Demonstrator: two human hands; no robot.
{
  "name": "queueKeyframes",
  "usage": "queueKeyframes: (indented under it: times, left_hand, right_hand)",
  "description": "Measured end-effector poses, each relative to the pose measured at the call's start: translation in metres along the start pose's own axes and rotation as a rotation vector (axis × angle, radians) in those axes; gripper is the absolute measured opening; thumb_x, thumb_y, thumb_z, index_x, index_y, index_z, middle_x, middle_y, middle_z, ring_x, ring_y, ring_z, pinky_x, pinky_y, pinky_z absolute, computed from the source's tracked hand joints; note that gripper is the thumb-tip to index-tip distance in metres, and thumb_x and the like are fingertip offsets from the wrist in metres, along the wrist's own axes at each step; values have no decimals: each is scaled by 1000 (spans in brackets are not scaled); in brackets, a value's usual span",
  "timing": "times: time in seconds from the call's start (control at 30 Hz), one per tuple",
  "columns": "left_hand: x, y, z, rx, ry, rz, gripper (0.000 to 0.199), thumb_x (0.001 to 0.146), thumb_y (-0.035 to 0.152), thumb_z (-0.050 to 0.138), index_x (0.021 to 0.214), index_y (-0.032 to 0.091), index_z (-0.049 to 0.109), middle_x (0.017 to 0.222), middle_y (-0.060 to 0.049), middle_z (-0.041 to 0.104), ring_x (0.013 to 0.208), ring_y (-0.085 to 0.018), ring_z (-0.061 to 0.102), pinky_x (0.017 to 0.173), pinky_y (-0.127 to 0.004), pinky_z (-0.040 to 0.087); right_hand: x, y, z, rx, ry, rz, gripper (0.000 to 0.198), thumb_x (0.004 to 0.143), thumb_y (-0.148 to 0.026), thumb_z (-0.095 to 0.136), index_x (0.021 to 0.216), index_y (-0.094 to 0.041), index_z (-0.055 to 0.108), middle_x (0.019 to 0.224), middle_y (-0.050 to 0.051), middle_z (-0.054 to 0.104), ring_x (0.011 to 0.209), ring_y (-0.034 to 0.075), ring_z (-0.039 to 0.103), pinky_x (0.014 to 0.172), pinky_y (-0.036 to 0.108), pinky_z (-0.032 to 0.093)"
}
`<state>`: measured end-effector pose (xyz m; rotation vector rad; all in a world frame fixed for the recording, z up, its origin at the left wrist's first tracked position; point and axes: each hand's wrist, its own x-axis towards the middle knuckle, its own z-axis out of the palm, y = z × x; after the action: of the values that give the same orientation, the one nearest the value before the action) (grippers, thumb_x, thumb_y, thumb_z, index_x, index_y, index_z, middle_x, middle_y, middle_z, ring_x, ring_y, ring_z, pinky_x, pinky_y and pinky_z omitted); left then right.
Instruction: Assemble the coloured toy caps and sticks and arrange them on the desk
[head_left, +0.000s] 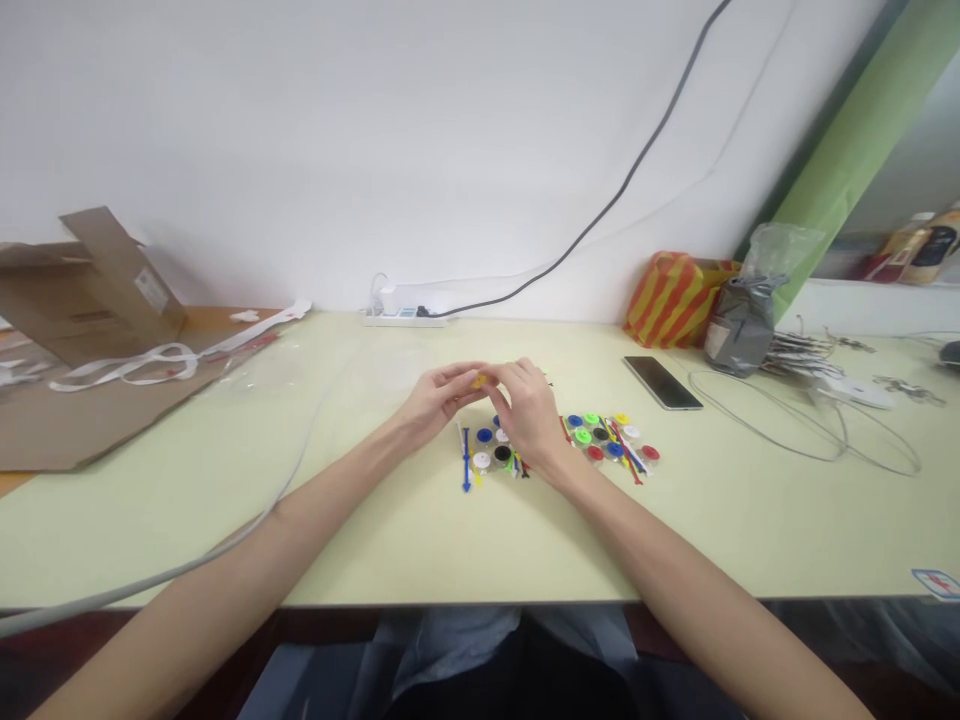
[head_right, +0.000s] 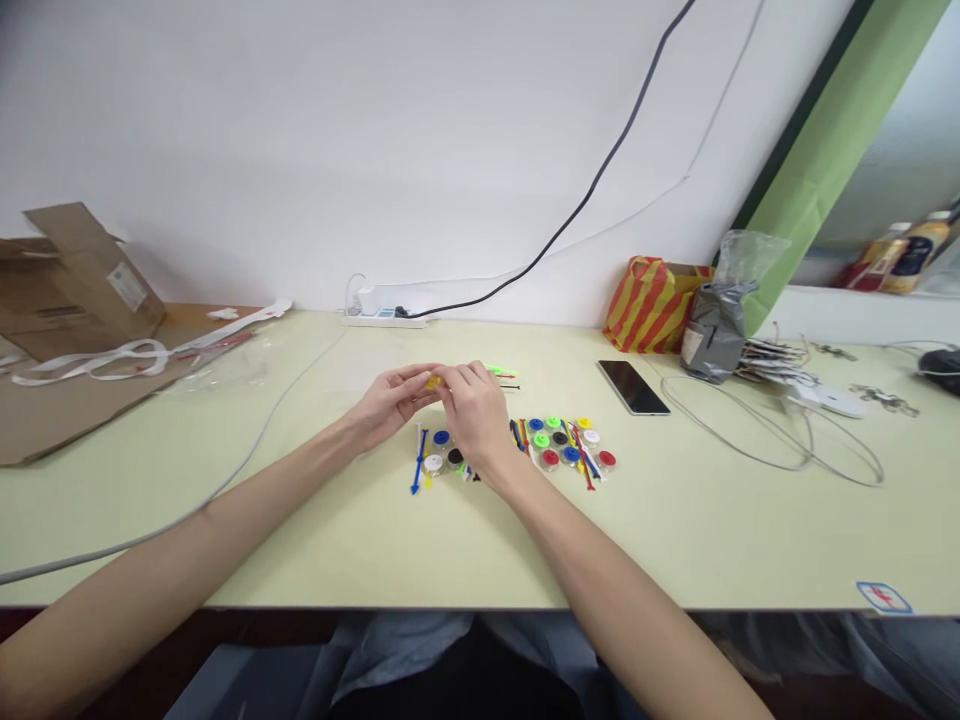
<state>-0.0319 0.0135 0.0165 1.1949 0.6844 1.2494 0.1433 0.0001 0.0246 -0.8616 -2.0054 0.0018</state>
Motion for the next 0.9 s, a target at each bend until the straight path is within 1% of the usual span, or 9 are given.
queueKeyframes:
  times: [0.07, 0.1, 0.23, 0.33, 0.43, 0.53, 0.67, 0.77, 0.9]
  left_hand:
    - [1, 2, -2, 26, 70, 57, 36, 79, 33, 82, 106, 12, 74, 109, -14, 74, 105, -25, 69, 101, -39, 51]
    - [1, 2, -4, 42, 115, 83, 36, 78, 34, 82, 105, 12, 74, 108, -14, 75, 106, -26, 69, 101, -40, 51]
    - [2, 3, -11, 169, 266, 156, 39, 78, 36, 80, 107, 13, 69, 105, -15, 75, 102, -27, 71, 87, -38, 55]
    - [4, 0, -16, 269, 319, 189, 36, 81, 39, 75, 106, 14, 67, 99, -13, 74, 83, -20, 70, 70, -30, 53]
    - [8, -5, -19, 292, 344, 204, 31, 86, 43, 68, 99, 14, 67, 89, -11, 72, 62, -12, 59, 56, -24, 45]
    - [11, -9, -19, 291, 348, 205, 32, 86, 45, 69, 92, 13, 68, 80, -8, 67, 56, -9, 52, 51, -22, 40]
    - [12, -10, -18, 312, 336, 211, 34, 76, 41, 80, 90, 12, 69, 82, -8, 68, 61, -11, 57, 57, -25, 47]
    - [10, -9, -17, 313, 314, 196, 40, 73, 38, 84, 99, 12, 70, 91, -10, 72, 71, -15, 65, 72, -32, 55]
    - [6, -9, -15, 304, 244, 166, 49, 76, 40, 82, 115, 14, 66, 115, -15, 72, 90, -22, 71, 91, -41, 55]
  right_hand:
    - [-1, 0, -1, 39, -18, 23, 19, 98, -13, 53, 113, -19, 63, 98, 7, 67, 96, 24, 54, 87, 37, 43]
    - [-1, 1, -1, 42, -58, 24, 17, 96, -12, 56, 108, -19, 65, 97, 7, 67, 95, 24, 54, 87, 37, 43]
    - [-3, 2, 2, 12, -348, -69, 6, 90, -18, 69, 85, -20, 71, 91, 6, 65, 95, 24, 50, 87, 37, 40]
    - [-4, 1, 5, -9, -483, -102, 2, 87, -21, 75, 86, -21, 76, 93, 6, 64, 96, 24, 48, 86, 37, 37]
    - [-4, -1, 5, -17, -558, -96, 3, 86, -20, 76, 85, -22, 78, 94, 6, 65, 97, 23, 48, 84, 36, 35]
    - [-3, -2, 4, -11, -622, -86, 4, 85, -20, 77, 84, -23, 79, 93, 6, 64, 96, 23, 47, 83, 35, 34]
    - [-2, -2, 4, -10, -677, -84, 5, 85, -19, 77, 86, -23, 80, 92, 6, 64, 95, 22, 46, 84, 34, 34]
    - [-1, -2, 4, -14, -695, -82, 5, 85, -18, 76, 87, -22, 80, 92, 6, 64, 95, 22, 46, 83, 33, 34]
    - [-1, -4, 7, -27, -694, -77, 7, 89, -21, 73, 91, -21, 80, 92, 6, 62, 94, 22, 45, 83, 33, 34]
